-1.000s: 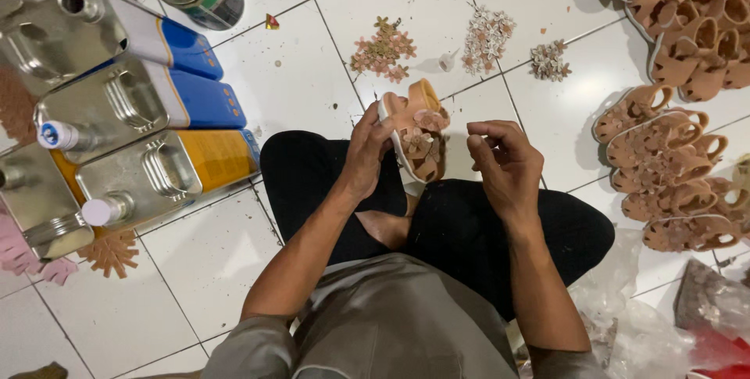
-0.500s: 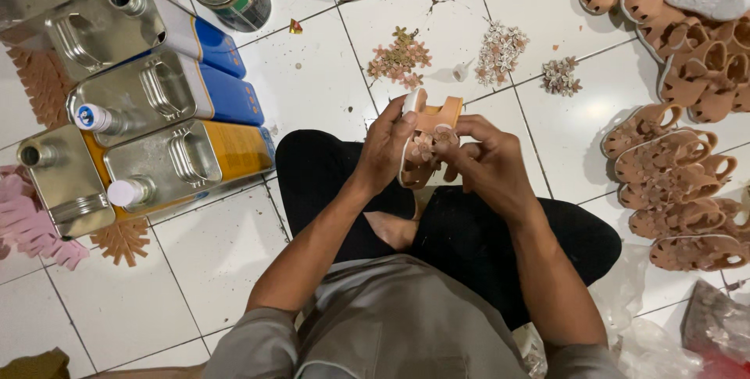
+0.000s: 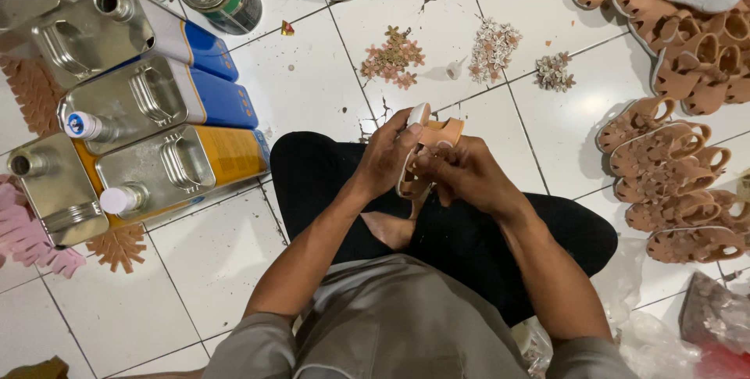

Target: The person sits on the workshop floor among many children's leather sandals and decorative flower cutouts. They apply glue from a squeeze bottle onto a cutout, press it onto a sandal upper, press the pieces down by hand, and set the finished sandal aside before picking up the next one.

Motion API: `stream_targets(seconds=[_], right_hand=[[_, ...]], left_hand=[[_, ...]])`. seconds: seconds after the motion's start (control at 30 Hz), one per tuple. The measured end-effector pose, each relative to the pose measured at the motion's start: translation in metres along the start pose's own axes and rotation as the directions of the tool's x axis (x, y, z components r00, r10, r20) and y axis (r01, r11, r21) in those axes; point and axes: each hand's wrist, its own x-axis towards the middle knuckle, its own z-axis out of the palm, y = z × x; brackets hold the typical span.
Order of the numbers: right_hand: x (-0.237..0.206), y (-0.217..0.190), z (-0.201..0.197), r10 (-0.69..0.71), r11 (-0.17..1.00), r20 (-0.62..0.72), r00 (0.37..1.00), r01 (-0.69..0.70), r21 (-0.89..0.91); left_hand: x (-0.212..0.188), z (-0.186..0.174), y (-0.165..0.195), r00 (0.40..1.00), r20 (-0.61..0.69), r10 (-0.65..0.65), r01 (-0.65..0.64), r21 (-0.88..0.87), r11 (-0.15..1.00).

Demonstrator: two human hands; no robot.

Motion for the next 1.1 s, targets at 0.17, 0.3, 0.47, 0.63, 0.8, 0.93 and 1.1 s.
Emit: stream_targets(seconds=[0.17,0.3,0.47,0.63,0.8,0.93,1.1], right_hand=[[-0.001,0.015,-0.006,-0.023,1.000,-0.023,0.999,0.022,-0.020],[-0.002,0.016,-0.009,0.047,0.998,-0.055,0.997,-0.050,-0.044],[-0.007,0.015,-0.009,0.019,0.999,-0.006,1.000,-0.018,0.042],[-0.010,0.016,-0.005,-0.043,0.997,-0.013,0.999,0.044,0.068],[-0.009,0.014,-0.008,0.018,1.000,-0.008,1.000,-0.019,-0.005],[-0.019,0.013,-0.007,-0.168,0.971,-0.292,0.942,0.106,-0.216],[-0.038,0.025,0.018,-0.585,0.762,-0.415,0.697,0.297,-0.576]], left_hand=[[0.000,0.006,0.004,0.991,0.015,-0.131,0.130,0.055,0.990],[0.004,0.006,0.006,0.998,0.017,-0.060,0.059,0.050,0.997],[0.006,0.005,0.002,1.000,0.027,-0.015,0.014,0.028,1.000],[0.003,0.009,-0.007,0.995,0.013,-0.099,0.098,0.043,0.994],[0.003,0.013,-0.014,0.991,0.017,-0.133,0.133,-0.012,0.991],[0.004,0.011,-0.014,0.996,-0.011,-0.090,0.087,-0.171,0.981],[0.004,0.008,-0.009,0.994,-0.089,-0.061,0.038,-0.239,0.970]])
